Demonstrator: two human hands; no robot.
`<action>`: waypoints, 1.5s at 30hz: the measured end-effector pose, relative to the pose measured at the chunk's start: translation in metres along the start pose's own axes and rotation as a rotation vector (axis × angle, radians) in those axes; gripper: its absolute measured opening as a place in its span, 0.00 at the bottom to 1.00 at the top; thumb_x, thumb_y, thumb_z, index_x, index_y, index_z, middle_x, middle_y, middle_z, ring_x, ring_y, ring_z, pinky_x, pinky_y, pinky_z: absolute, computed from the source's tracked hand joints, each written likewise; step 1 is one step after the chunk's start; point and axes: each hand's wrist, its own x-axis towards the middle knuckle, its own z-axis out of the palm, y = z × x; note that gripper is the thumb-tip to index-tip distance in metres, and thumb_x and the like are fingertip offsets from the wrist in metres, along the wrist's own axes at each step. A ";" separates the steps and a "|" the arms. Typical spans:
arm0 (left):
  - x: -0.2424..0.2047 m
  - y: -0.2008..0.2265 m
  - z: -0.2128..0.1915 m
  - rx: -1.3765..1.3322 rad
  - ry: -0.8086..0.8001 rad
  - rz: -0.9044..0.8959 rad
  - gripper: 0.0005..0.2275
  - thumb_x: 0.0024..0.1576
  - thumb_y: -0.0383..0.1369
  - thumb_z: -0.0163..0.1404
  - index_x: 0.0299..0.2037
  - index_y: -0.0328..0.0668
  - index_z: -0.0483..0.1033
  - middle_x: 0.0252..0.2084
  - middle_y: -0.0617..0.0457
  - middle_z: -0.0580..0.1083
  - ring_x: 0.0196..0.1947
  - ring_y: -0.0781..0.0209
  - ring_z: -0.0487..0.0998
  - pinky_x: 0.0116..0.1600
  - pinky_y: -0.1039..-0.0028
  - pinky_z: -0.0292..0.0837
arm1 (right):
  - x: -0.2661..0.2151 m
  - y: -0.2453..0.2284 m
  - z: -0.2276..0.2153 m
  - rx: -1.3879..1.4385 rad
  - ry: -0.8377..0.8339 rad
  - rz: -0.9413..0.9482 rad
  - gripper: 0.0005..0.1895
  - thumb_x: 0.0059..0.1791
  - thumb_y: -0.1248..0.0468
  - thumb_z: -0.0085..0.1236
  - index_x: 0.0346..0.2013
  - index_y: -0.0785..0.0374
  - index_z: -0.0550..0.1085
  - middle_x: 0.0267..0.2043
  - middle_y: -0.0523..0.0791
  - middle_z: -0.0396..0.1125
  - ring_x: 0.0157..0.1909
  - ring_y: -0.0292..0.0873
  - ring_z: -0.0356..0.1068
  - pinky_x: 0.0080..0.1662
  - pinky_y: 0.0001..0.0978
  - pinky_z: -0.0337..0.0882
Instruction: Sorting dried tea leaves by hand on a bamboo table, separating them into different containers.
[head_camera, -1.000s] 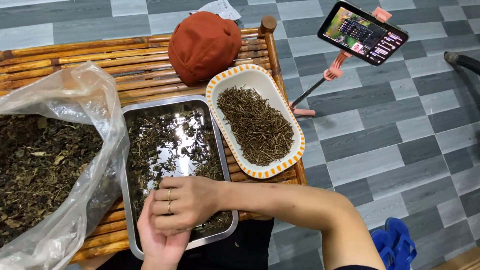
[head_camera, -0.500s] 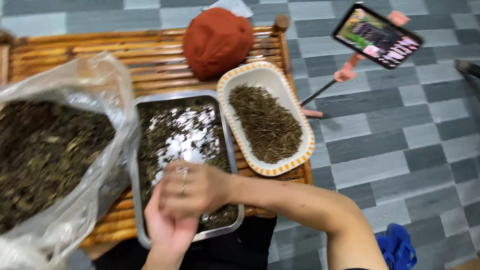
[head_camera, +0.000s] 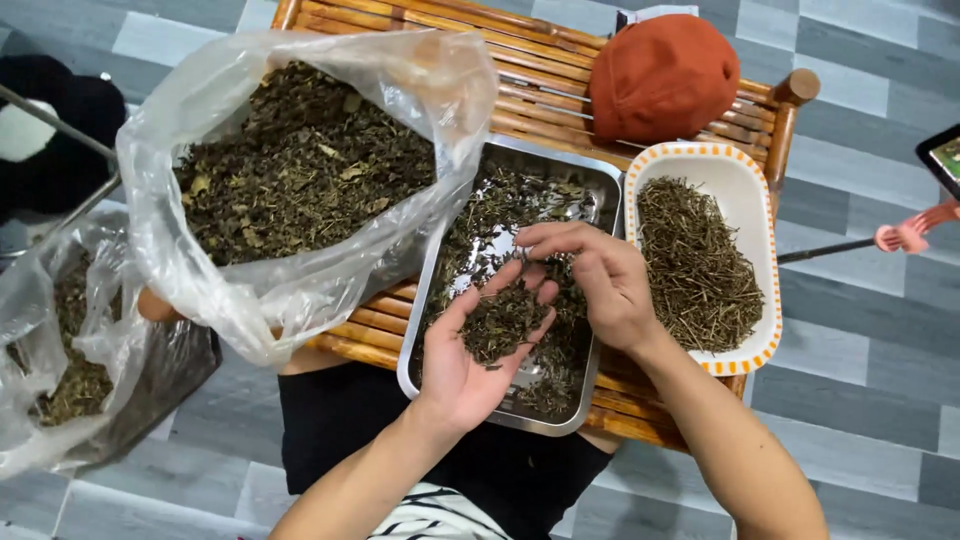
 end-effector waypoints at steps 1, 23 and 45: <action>-0.002 0.001 -0.001 -0.006 0.000 0.003 0.21 0.63 0.35 0.38 0.65 0.36 0.68 0.66 0.34 0.68 0.65 0.42 0.68 0.73 0.51 0.58 | 0.000 0.002 0.000 0.000 -0.007 0.002 0.30 0.58 0.46 0.39 0.40 0.69 0.78 0.48 0.56 0.76 0.42 0.49 0.78 0.39 0.41 0.80; -0.005 -0.005 -0.031 -0.144 -0.109 0.039 0.12 0.66 0.38 0.42 0.54 0.41 0.67 0.41 0.58 0.69 0.37 0.67 0.66 0.48 0.77 0.69 | -0.006 0.007 0.024 -0.441 -0.367 -0.265 0.10 0.52 0.59 0.57 0.42 0.59 0.80 0.61 0.56 0.68 0.65 0.62 0.67 0.64 0.60 0.62; 0.008 -0.006 -0.041 0.065 0.033 0.035 0.18 0.65 0.39 0.41 0.59 0.34 0.71 0.51 0.38 0.72 0.49 0.48 0.73 0.54 0.61 0.72 | -0.005 -0.012 0.015 -0.421 -0.373 -0.141 0.11 0.55 0.60 0.48 0.31 0.59 0.73 0.59 0.54 0.69 0.63 0.61 0.68 0.62 0.57 0.64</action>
